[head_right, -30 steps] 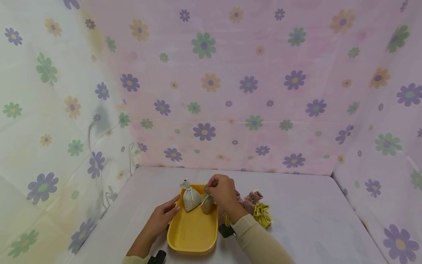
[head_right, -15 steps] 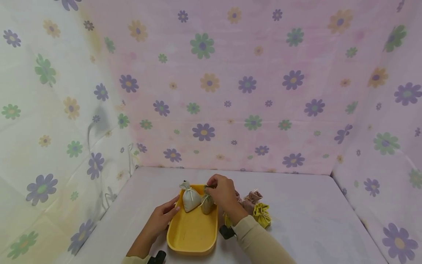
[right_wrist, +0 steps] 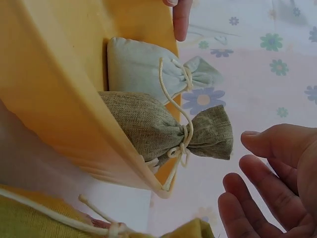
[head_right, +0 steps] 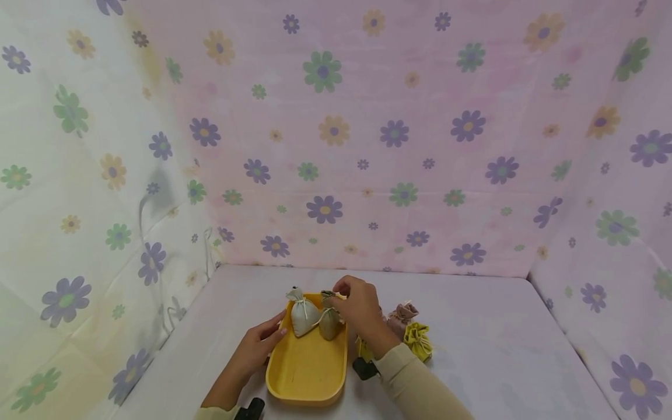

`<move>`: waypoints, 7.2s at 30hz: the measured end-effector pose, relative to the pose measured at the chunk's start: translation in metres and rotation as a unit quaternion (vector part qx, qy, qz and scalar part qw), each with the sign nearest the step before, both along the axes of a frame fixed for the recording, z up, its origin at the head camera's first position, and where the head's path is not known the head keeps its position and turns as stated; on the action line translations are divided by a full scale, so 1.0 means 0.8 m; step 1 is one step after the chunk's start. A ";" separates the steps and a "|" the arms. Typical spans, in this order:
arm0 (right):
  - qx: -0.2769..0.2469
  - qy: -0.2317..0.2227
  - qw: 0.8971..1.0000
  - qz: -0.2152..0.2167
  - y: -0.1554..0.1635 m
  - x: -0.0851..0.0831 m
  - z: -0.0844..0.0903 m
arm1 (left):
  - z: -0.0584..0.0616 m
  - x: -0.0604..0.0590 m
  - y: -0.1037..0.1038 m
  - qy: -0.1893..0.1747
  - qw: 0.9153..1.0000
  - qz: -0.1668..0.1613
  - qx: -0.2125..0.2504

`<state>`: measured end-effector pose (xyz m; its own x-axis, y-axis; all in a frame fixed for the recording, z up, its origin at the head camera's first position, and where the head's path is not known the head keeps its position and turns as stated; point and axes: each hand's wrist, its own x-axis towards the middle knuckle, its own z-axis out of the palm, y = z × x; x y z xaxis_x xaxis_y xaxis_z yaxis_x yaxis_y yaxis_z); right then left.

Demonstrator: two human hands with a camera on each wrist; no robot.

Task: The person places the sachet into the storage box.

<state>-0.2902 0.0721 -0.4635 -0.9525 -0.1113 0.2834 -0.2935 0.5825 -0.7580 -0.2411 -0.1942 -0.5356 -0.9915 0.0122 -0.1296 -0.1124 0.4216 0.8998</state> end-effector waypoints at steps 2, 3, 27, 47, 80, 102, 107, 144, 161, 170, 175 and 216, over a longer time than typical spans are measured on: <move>0.001 -0.001 1.000 0.000 0.002 0.001 0.001 | 0.000 0.000 0.000 0.000 1.000 0.001 0.001; 0.003 -0.001 1.000 0.000 0.004 0.002 0.001 | 0.000 0.000 0.000 0.000 1.000 0.002 0.000; 0.008 0.010 1.000 -0.024 0.038 0.043 0.007 | 0.003 0.000 -0.001 0.002 1.000 -0.009 0.021; -0.003 0.094 0.994 -0.055 0.062 0.094 -0.020 | -0.003 0.006 -0.008 -0.005 0.999 0.001 0.033; -0.011 0.020 0.995 -0.100 0.056 0.110 -0.077 | -0.011 -0.001 0.004 0.013 1.000 0.025 0.012; -0.021 0.022 0.992 -0.120 0.060 0.110 -0.100 | -0.011 -0.005 0.002 0.000 1.000 0.024 0.013; -0.043 0.022 0.990 -0.130 0.059 0.113 -0.097 | -0.007 -0.006 0.003 0.016 1.000 0.017 0.013; -0.129 0.015 0.976 -0.172 0.057 0.123 -0.082 | -0.012 0.000 0.005 0.043 0.998 0.024 0.036; -0.145 0.011 0.974 -0.172 0.058 0.118 -0.073 | -0.013 -0.001 0.003 0.047 0.998 0.020 0.033; -0.141 0.001 0.975 -0.172 0.055 0.121 -0.056 | -0.008 -0.001 0.004 0.034 0.999 0.029 0.030; -0.143 0.006 0.976 -0.166 0.053 0.121 -0.047 | -0.010 -0.002 0.004 0.031 0.999 0.027 0.027; -0.180 0.036 0.977 -0.108 0.030 0.112 -0.008 | -0.014 0.000 0.005 0.036 0.999 0.030 0.020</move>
